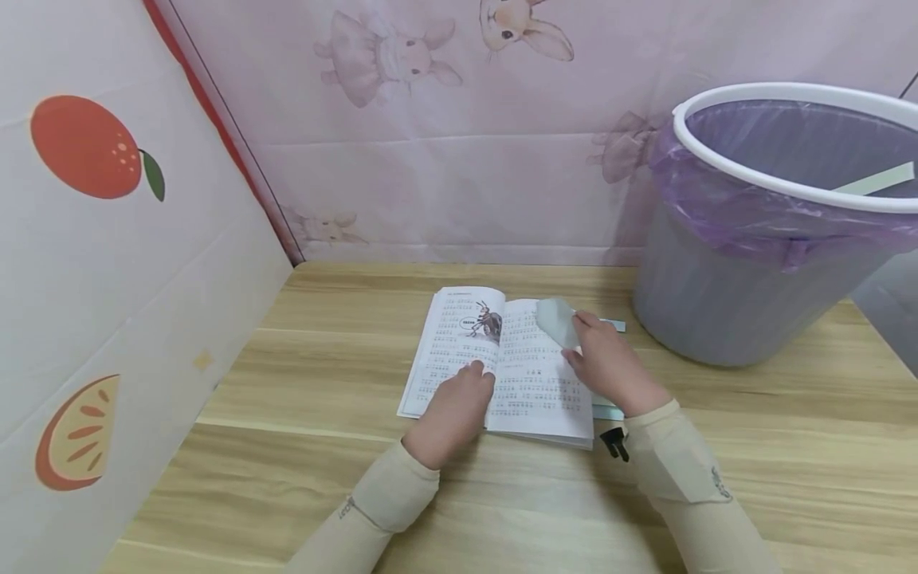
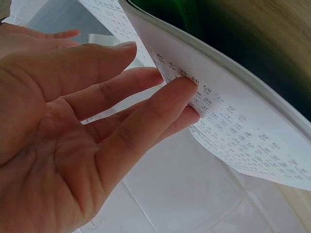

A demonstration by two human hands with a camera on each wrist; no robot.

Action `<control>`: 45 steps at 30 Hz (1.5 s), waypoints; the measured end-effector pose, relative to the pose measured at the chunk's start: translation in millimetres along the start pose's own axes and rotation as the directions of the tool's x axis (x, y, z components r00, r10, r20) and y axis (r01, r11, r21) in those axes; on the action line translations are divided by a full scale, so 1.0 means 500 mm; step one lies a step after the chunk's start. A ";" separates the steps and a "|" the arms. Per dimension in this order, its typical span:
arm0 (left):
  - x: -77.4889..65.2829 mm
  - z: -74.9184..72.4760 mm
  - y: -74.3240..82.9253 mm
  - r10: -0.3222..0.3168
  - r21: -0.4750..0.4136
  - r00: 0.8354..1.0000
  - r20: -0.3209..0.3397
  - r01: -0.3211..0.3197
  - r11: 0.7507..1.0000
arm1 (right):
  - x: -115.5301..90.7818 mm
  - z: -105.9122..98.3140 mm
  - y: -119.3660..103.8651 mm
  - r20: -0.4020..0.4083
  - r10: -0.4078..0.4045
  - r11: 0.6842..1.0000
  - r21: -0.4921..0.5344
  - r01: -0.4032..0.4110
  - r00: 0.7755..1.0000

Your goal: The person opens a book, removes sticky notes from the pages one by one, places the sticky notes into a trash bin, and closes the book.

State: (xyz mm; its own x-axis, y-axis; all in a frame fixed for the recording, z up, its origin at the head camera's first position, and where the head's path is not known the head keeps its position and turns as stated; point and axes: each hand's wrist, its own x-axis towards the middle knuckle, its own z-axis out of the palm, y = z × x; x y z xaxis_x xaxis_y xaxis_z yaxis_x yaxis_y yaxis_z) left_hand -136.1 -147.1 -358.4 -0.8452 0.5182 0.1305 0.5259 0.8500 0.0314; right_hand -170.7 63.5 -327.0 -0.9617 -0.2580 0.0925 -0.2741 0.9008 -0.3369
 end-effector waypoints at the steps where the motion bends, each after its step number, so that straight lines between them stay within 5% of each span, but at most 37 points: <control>1: 0.000 0.000 0.000 0.001 0.000 1.000 -0.002 -0.001 1.000 | -0.001 -0.002 0.001 -0.003 0.004 1.000 0.010 -0.004 1.000; 28: 0.008 0.002 0.010 0.016 0.006 1.000 -0.006 -0.016 1.000 | -0.016 -0.046 0.048 -0.047 0.015 0.998 0.064 -0.012 0.999; 32: 0.008 0.003 0.011 0.017 0.005 1.000 -0.001 -0.017 1.000 | -0.026 -0.070 0.049 -0.139 -0.083 0.985 0.140 0.102 0.987; 34: 0.007 0.004 0.011 0.018 0.001 1.000 0.001 -0.018 1.000 | -0.037 -0.093 0.042 -0.312 -0.182 0.949 0.194 0.250 0.932; 35: 0.007 0.004 0.011 0.017 -0.002 1.000 0.001 -0.017 1.000 | -0.044 -0.109 0.036 -0.428 -0.230 0.919 0.201 0.339 0.874; 36: 0.006 0.004 0.010 0.015 -0.006 1.000 0.004 -0.015 1.000 | -0.051 -0.126 0.027 -0.551 -0.262 0.888 0.184 0.421 0.792; 39: 0.003 0.004 0.007 -0.001 -0.016 1.000 0.012 0.001 1.000 | -0.065 -0.185 0.006 -0.839 -0.272 0.856 0.013 0.517 0.471; 40: 0.003 0.004 0.006 -0.007 -0.018 1.000 0.012 0.007 1.000 | -0.068 -0.205 0.004 -0.883 -0.257 0.873 -0.037 0.487 0.392; 41: 0.002 0.004 0.005 -0.012 -0.019 1.000 0.011 0.013 1.000 | -0.069 -0.224 0.004 -0.909 -0.234 0.898 -0.067 0.435 0.344; 42: 0.001 0.003 0.004 -0.016 -0.018 1.000 0.009 0.017 1.000 | -0.069 -0.241 0.009 -0.921 -0.219 0.922 -0.088 0.376 0.321; 43: 0.001 0.003 0.004 -0.018 -0.020 1.000 0.007 0.018 1.000 | -0.071 -0.257 0.018 -0.921 -0.212 0.943 -0.104 0.317 0.326; 45: 0.001 0.002 0.004 -0.016 -0.022 1.000 0.005 0.016 1.000 | -0.077 -0.283 0.049 -0.897 -0.200 0.971 -0.130 0.199 0.395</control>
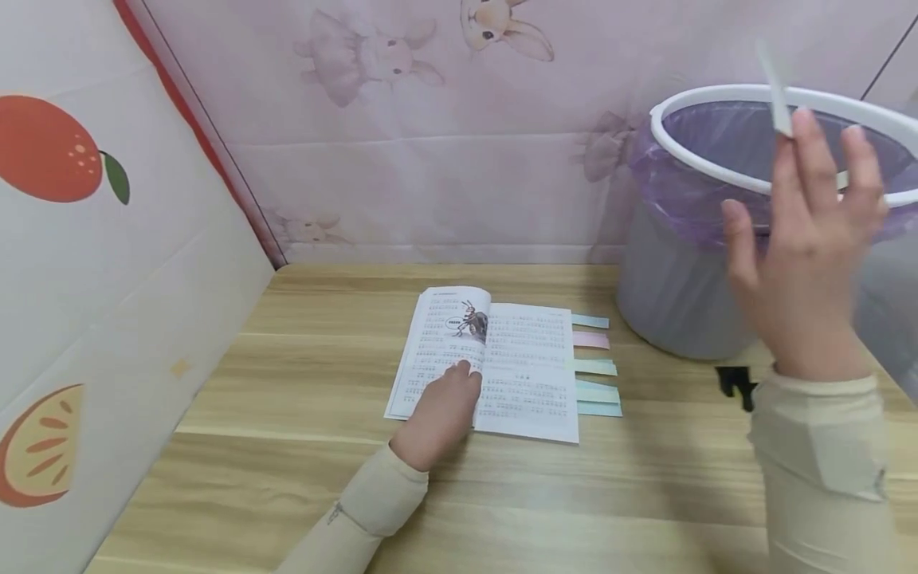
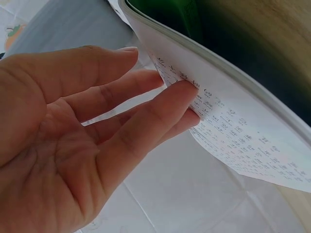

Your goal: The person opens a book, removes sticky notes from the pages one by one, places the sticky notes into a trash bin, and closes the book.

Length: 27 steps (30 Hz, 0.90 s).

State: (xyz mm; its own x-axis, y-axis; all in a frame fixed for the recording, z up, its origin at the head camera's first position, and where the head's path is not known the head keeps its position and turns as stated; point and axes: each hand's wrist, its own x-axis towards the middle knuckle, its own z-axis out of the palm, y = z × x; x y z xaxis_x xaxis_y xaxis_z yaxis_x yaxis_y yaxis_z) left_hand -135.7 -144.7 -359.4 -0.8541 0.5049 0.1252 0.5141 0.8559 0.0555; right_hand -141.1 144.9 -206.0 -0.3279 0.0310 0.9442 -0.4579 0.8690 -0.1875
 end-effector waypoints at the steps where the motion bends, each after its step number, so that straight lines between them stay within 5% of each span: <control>1: -0.001 -0.001 0.000 0.000 -0.001 1.000 0.000 0.000 1.000 | 0.004 -0.007 0.018 0.045 0.005 0.999 -0.046 -0.003 0.999; 9: -0.002 -0.001 0.001 -0.011 0.007 1.000 0.002 0.011 1.000 | 0.012 -0.032 0.102 0.314 0.093 0.972 -0.232 -0.018 0.945; 17: 0.001 0.000 0.002 -0.014 0.013 1.000 0.007 0.014 1.000 | 0.020 -0.028 0.111 0.422 0.289 0.937 -0.307 -0.164 0.859; 19: 0.002 -0.001 0.003 -0.019 0.012 1.000 0.011 0.018 1.000 | 0.019 -0.026 0.110 0.409 0.281 0.943 -0.287 -0.170 0.868; 21: 0.003 -0.001 0.003 -0.025 0.009 0.999 0.020 0.025 1.000 | 0.015 -0.025 0.106 0.370 0.232 0.961 -0.233 -0.152 0.900; 24: 0.005 -0.001 0.004 -0.032 0.001 0.999 0.033 0.032 0.999 | 0.009 -0.023 0.084 0.233 0.100 0.991 -0.108 -0.076 0.967; 27: 0.006 -0.003 0.005 -0.039 -0.005 0.998 0.042 0.039 0.999 | -0.008 -0.017 0.051 0.127 -0.059 0.998 0.032 0.056 0.990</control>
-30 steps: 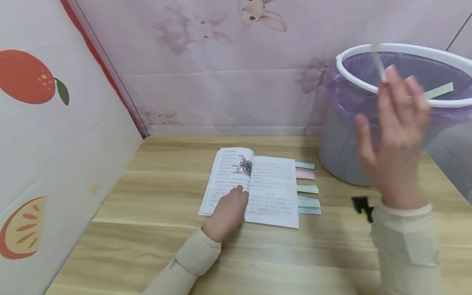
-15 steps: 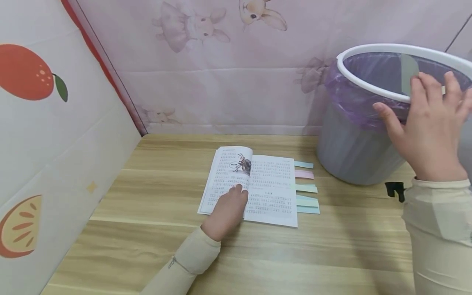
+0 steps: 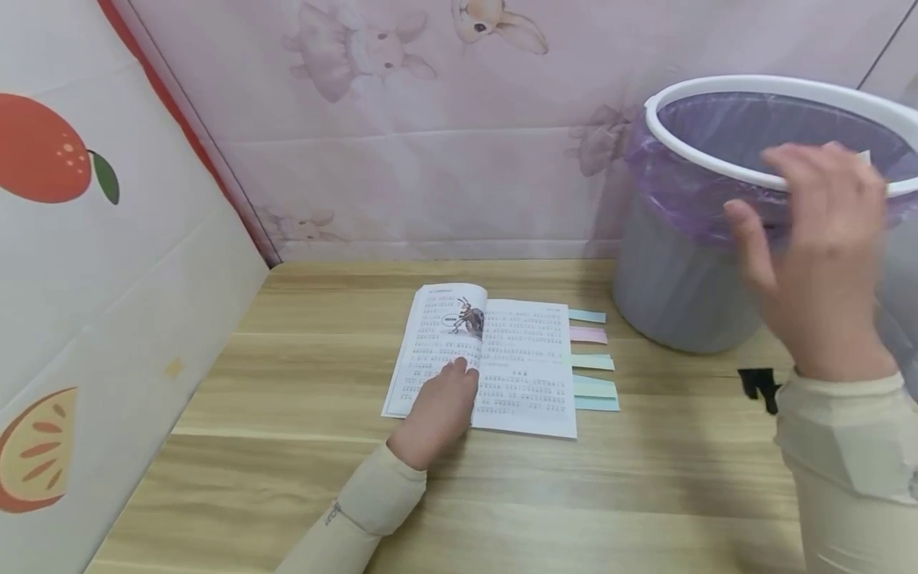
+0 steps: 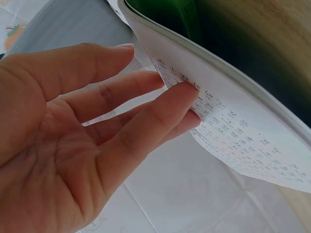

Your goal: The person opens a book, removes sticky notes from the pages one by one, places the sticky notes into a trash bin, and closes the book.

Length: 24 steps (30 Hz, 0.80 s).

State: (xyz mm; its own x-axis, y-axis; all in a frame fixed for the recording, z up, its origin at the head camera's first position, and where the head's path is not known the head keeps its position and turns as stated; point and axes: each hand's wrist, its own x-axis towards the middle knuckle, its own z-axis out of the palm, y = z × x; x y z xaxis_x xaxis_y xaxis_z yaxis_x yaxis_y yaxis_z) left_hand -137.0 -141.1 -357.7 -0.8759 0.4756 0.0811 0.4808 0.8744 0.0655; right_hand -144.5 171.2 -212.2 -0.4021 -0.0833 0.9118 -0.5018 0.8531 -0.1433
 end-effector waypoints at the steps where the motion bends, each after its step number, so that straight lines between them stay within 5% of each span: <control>1: 0.000 -0.001 0.000 -0.001 -0.001 1.000 -0.001 0.001 1.000 | -0.008 0.005 -0.012 0.006 -0.052 0.998 0.039 0.052 0.999; 3: -0.001 -0.001 0.000 0.003 0.004 1.000 -0.005 -0.003 1.000 | -0.032 0.017 -0.030 0.117 -0.139 0.985 0.119 0.126 0.983; 5: -0.001 -0.001 -0.001 0.008 0.011 1.000 -0.008 -0.008 1.000 | -0.068 0.033 -0.041 0.327 -0.184 0.975 0.181 0.130 0.927; 8: -0.001 -0.002 0.001 0.012 0.018 1.000 -0.005 -0.011 1.000 | -0.128 0.066 -0.055 0.649 -0.126 0.989 0.145 0.041 0.751; 11: -0.001 -0.002 0.002 0.006 0.015 1.000 0.001 -0.006 1.000 | -0.176 0.103 -0.068 0.821 -0.027 1.000 0.021 0.016 0.570; 13: -0.001 -0.002 0.002 0.003 0.011 1.000 0.008 -0.003 1.000 | -0.197 0.124 -0.076 0.876 0.026 0.999 -0.044 0.025 0.481; 15: -0.002 -0.002 0.003 0.000 0.006 1.000 0.012 0.000 1.000 | -0.212 0.141 -0.078 0.908 0.062 0.996 -0.084 0.035 0.415; 19: -0.003 0.000 0.005 -0.005 0.006 1.000 0.007 0.005 1.000 | -0.228 0.159 -0.078 0.934 0.133 0.989 -0.145 0.012 0.332; 24: -0.001 0.000 0.002 -0.004 0.017 1.000 -0.010 0.004 1.000 | -0.236 0.170 -0.065 0.934 0.160 0.987 -0.156 -0.037 0.319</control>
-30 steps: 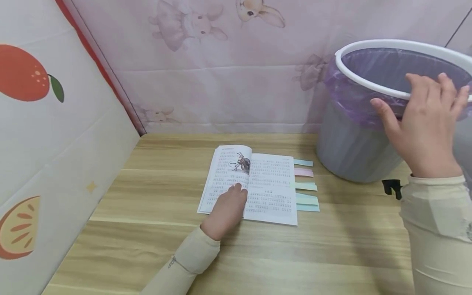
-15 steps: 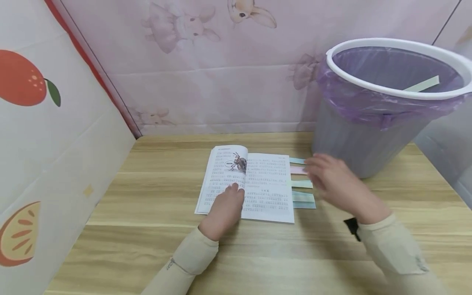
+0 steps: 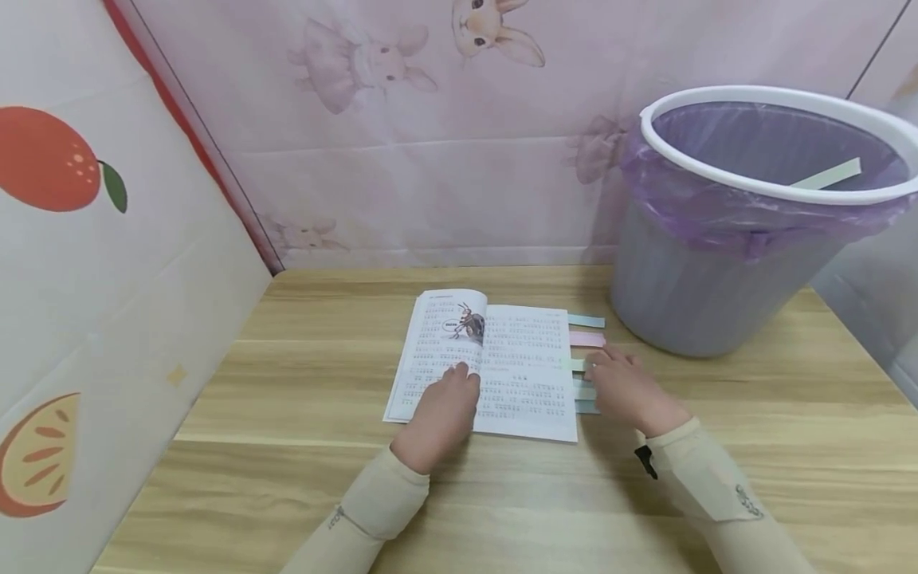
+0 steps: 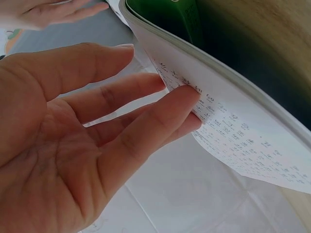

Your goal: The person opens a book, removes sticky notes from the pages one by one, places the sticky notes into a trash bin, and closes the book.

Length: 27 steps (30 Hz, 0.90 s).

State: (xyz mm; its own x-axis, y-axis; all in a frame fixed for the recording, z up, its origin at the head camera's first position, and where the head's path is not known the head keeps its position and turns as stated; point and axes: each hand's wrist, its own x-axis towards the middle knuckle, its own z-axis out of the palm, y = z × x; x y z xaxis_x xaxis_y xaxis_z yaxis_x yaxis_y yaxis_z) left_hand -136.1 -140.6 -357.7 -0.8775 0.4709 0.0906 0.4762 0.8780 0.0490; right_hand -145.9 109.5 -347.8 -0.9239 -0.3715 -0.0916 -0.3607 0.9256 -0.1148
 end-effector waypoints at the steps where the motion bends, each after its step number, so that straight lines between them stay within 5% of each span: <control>1: 0.000 0.000 0.000 0.002 0.003 1.000 -0.003 -0.002 1.000 | 0.001 0.001 0.003 0.000 0.004 1.000 0.015 -0.004 1.000; 14: 0.001 -0.002 0.001 0.004 0.003 1.000 0.021 -0.004 1.000 | 0.004 0.002 0.020 0.032 -0.029 0.999 0.022 0.029 0.999; 27: 0.004 -0.002 0.000 0.006 0.004 1.000 0.030 -0.006 1.000 | 0.009 -0.002 0.039 -0.095 -0.065 0.996 0.051 0.070 0.993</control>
State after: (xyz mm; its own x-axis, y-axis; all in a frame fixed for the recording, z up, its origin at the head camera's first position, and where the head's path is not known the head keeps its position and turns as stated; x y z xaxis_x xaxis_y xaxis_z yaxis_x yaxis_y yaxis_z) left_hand -137.8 -140.1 -356.5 -0.8761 0.4782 0.0611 0.4810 0.8756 0.0441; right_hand -157.4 125.9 -349.3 -0.9066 -0.4219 0.0105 -0.4173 0.8924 -0.1715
